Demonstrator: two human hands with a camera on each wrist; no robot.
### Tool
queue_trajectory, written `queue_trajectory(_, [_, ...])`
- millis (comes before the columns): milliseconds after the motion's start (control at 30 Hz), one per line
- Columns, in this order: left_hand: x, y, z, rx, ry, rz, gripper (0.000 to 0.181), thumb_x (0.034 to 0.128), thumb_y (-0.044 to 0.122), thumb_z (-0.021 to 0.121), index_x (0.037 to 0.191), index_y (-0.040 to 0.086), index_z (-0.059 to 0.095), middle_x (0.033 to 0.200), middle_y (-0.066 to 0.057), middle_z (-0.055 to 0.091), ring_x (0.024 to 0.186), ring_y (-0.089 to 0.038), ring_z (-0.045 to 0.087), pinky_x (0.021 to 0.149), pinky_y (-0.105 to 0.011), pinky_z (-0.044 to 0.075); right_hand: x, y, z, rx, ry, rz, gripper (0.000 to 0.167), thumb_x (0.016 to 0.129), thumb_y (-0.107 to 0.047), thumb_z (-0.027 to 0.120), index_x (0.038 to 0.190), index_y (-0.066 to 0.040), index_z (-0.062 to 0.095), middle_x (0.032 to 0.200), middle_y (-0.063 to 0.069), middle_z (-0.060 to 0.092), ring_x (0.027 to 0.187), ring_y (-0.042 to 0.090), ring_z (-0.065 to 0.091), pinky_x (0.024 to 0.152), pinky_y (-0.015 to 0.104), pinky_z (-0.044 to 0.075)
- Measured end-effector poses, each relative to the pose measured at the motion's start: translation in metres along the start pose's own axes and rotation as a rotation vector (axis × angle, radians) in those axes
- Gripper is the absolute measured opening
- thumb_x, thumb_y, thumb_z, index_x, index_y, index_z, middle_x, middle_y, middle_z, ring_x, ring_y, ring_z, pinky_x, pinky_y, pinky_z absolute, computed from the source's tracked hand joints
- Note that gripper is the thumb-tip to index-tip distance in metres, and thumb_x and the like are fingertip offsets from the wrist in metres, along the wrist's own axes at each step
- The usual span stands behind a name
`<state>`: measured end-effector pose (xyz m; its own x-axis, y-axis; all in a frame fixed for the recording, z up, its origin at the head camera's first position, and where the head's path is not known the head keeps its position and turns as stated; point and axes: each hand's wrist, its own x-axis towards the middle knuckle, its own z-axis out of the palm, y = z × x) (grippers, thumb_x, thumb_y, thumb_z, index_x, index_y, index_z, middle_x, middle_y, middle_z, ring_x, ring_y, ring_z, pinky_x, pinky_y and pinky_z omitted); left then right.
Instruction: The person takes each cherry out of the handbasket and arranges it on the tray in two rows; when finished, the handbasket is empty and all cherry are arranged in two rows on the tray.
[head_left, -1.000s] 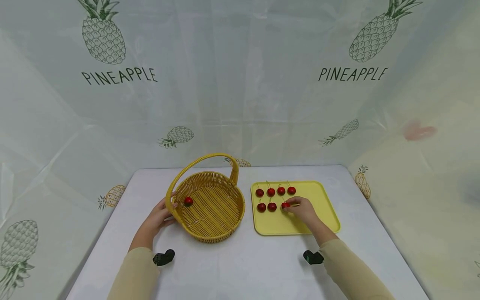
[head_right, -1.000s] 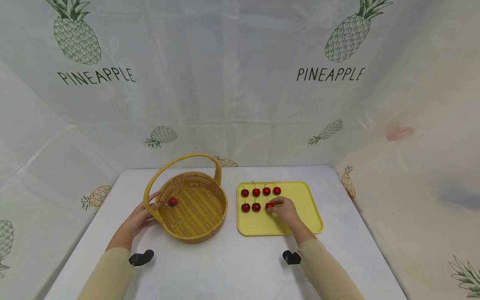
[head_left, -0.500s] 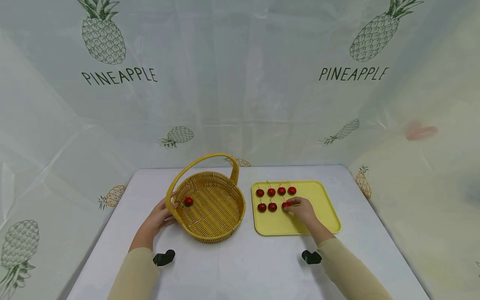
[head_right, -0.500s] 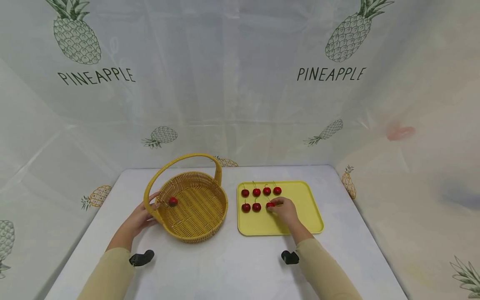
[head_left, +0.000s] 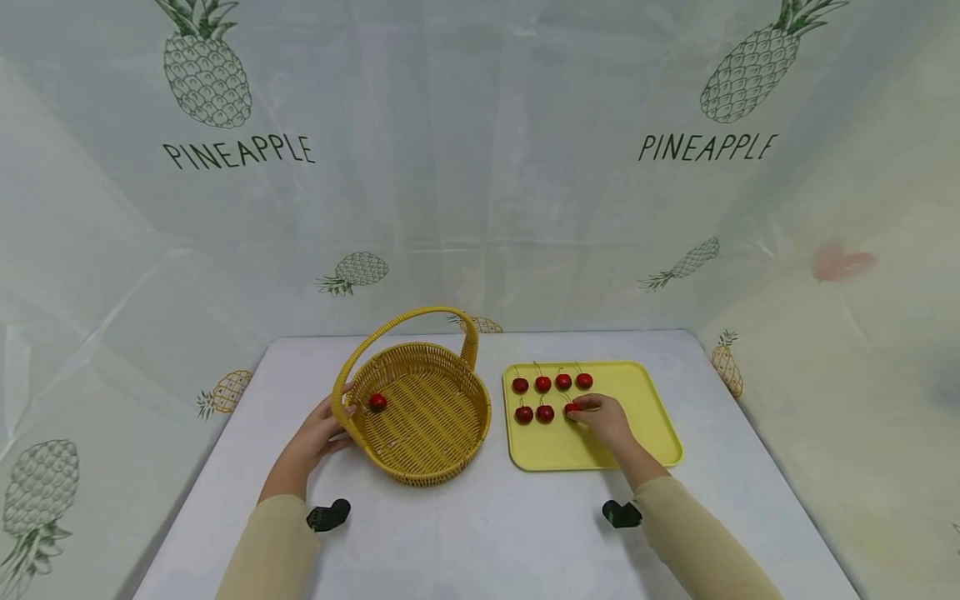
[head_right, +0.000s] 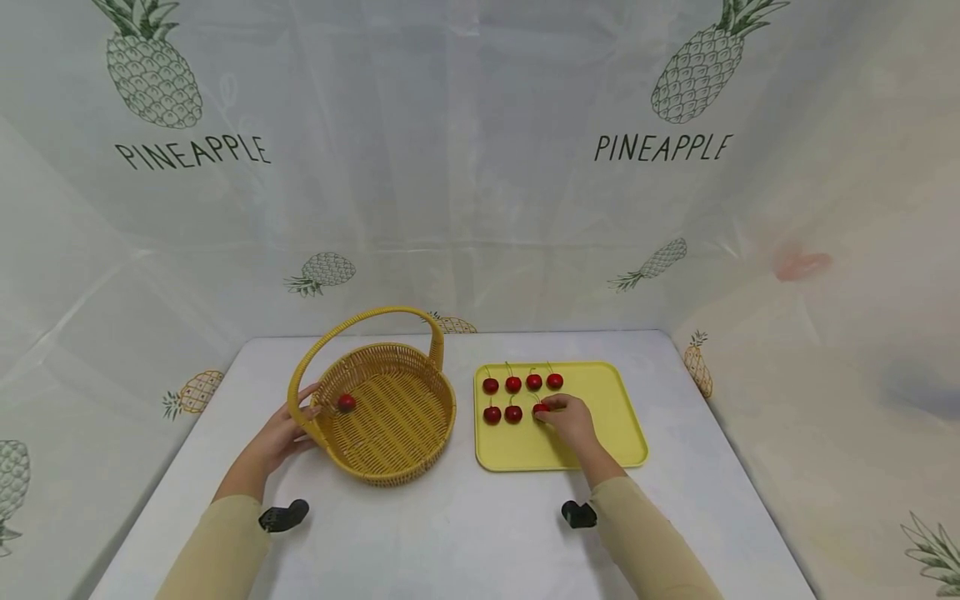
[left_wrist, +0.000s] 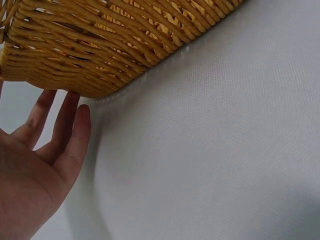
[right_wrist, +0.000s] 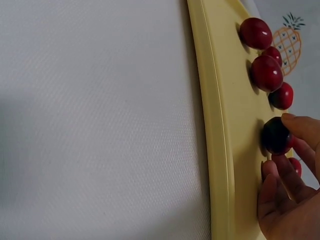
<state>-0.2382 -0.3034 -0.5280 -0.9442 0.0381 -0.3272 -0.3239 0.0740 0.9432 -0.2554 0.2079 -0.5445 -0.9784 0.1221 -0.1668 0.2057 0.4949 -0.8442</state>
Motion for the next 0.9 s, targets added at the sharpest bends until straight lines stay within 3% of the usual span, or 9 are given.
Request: queue_trajectory(900, [-0.0006, 0.0003, -0.0006, 0.004, -0.006, 0.012, 0.066, 0.0990, 0.029, 0.058, 0.155, 0.021, 0.024, 0.150, -0.021, 0.034, 0.116, -0.030, 0.056, 0.093, -0.047, 0.049, -0.0004, 0.0025, 0.0022, 0.004, 0.009, -0.019, 0.028, 0.085, -0.014, 0.076, 0.107, 0.002, 0.068, 0.103, 0.012, 0.067, 0.097, 0.029, 0.058, 0.080, 0.037, 0.046])
